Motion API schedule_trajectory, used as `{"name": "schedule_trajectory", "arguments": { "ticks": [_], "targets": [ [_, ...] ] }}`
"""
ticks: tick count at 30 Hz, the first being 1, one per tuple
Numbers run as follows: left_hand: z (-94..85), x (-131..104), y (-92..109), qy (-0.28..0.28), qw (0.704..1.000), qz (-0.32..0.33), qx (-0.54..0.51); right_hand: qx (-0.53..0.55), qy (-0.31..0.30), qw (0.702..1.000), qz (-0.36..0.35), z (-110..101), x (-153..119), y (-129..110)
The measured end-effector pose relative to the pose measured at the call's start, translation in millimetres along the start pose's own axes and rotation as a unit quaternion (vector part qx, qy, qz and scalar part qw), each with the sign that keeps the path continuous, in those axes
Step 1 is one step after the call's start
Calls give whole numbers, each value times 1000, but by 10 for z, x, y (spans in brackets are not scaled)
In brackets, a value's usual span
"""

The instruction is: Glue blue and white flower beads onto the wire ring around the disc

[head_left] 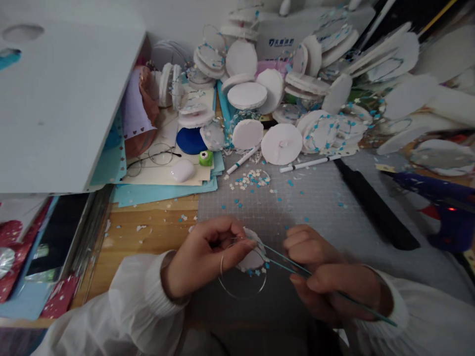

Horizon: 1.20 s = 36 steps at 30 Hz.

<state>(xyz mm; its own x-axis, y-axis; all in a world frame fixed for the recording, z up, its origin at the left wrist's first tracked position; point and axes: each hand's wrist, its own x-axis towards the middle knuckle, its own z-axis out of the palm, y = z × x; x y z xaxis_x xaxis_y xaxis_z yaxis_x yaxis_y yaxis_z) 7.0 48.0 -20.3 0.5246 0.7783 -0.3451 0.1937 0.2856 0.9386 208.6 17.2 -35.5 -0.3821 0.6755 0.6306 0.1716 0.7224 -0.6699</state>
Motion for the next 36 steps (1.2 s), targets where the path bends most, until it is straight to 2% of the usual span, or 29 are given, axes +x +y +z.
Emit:
{"name": "schedule_trajectory", "arguments": {
  "ticks": [3, 7, 12, 18, 21, 23, 28, 33, 36],
  "targets": [
    [-1, 4, -1, -4, 1000, -8, -19, 64, 16, 997, 48, -8, -2, -25],
    [0, 1, 1, 3, 1000, -8, -21, 163, 65, 977, 123, 13, -24, -34],
    [-5, -7, 15, 19, 1000, 1, -14, 200, 95, 961, 164, 41, -25, -28],
    [-4, -7, 31, 12, 999, 0, -41, 253, 129, 939, 194, 63, -15, -5],
    [-1, -18, 34, 4, 999, -6, -53, 289, 145, 918, 227, 73, -2, 14],
    [-2, -25, 29, 1, 999, -9, -51, 328, 164, 889, 275, 74, 17, 22],
    [-13, -28, 10, 12, 999, 9, -29, 418, 217, 785, 402, 52, 88, 33],
    [-13, -29, 44, -10, 998, 23, -57, 475, 254, 707, 459, 35, 126, 78],
    [-16, -34, 65, -10, 998, 35, -50, 495, 259, 677, 479, 38, 125, 106]
  ]
}}
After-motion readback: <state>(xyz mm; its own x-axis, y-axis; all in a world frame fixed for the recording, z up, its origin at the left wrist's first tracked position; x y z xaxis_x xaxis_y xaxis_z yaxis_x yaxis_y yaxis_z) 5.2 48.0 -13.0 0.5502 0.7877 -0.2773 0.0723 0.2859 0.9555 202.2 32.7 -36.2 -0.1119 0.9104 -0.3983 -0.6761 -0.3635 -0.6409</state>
